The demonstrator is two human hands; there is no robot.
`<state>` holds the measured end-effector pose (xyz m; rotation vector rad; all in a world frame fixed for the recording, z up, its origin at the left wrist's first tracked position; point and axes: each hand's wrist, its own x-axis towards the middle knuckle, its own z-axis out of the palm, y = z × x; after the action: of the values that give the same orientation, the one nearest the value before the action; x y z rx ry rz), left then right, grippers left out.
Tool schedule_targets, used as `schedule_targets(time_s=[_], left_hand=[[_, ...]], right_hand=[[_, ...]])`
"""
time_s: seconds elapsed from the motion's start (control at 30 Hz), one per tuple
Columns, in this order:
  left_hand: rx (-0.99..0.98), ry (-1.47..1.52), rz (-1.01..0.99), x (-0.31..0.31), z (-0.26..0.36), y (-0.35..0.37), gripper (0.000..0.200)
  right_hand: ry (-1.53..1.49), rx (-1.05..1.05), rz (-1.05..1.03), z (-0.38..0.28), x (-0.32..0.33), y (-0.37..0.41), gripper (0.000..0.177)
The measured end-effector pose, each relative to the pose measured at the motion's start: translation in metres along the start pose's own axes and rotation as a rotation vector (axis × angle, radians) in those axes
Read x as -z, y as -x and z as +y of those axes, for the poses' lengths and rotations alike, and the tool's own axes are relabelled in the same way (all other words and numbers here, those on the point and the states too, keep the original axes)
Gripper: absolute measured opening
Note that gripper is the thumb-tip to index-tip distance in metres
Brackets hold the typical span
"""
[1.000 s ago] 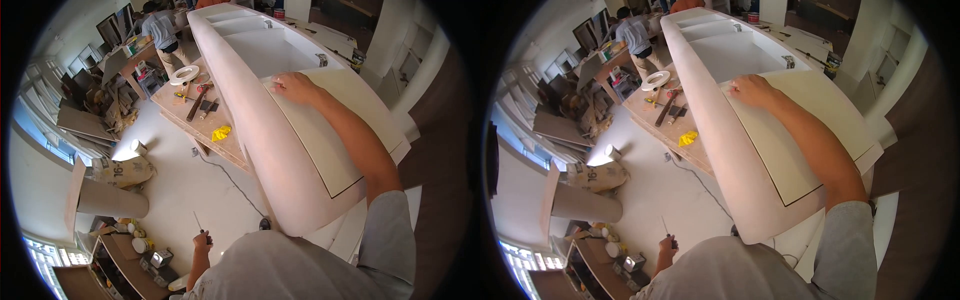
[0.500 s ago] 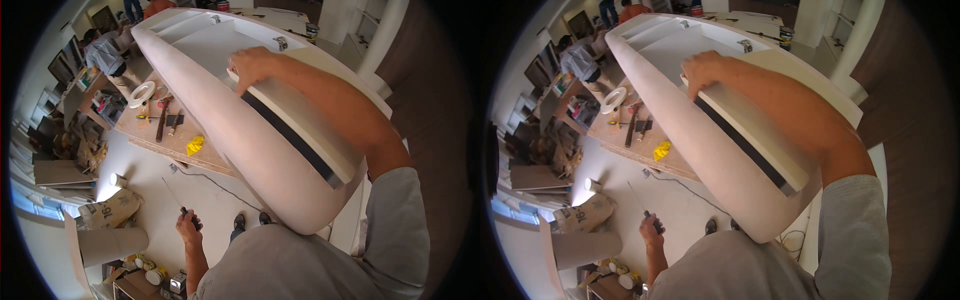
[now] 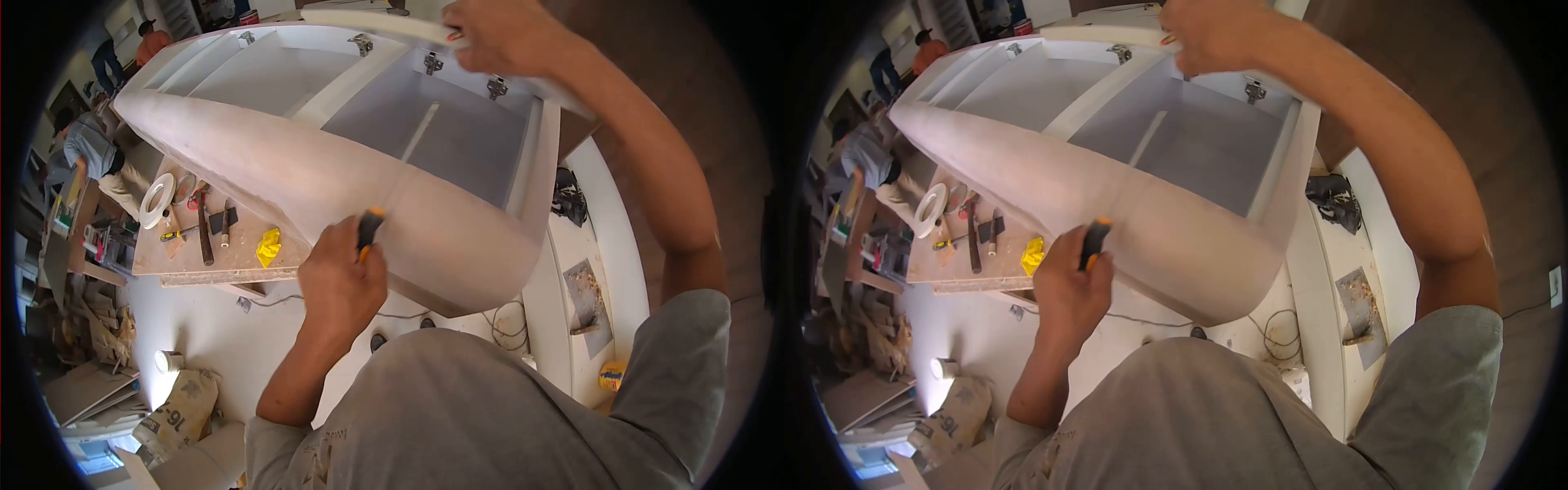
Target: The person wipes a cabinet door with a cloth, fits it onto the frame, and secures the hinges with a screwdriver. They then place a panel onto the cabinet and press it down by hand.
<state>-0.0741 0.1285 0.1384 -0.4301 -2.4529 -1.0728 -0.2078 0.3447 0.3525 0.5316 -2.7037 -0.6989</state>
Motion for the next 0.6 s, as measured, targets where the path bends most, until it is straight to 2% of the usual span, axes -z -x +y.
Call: schedule_targets(time_s=[0.03, 0.1, 0.23, 0.3, 0.4, 0.5, 0.6], left_hand=[[-0.086, -0.022, 0.004, -0.009, 0.009, -0.012, 0.028], [-0.098, -0.134, -0.149, -0.027, 0.030, -0.039, 0.019], [-0.307, -0.233, -0.137, -0.088, 0.057, -0.097, 0.017], [-0.175, -0.371, -0.322, -0.111, 0.076, -0.126, 0.018], [-0.107, -0.371, -0.403, -0.143, 0.087, -0.157, 0.020], [-0.027, -0.345, -0.441, -0.174, 0.084, -0.177, 0.024], [-0.077, -0.236, -0.318, -0.207, 0.064, -0.192, 0.029]], right_hand=[[0.018, -0.048, 0.016, 0.011, 0.001, 0.010, 0.030], [0.027, -0.096, 0.114, 0.037, 0.008, 0.029, 0.028], [-0.009, -0.152, 0.258, 0.063, 0.006, 0.055, 0.030], [0.045, -0.153, 0.351, 0.068, -0.002, 0.061, 0.033], [0.076, -0.172, 0.408, 0.072, -0.008, 0.064, 0.036], [0.024, -0.120, 0.526, 0.078, -0.016, 0.065, 0.037], [0.028, -0.058, 0.667, 0.092, -0.027, 0.058, 0.037]])
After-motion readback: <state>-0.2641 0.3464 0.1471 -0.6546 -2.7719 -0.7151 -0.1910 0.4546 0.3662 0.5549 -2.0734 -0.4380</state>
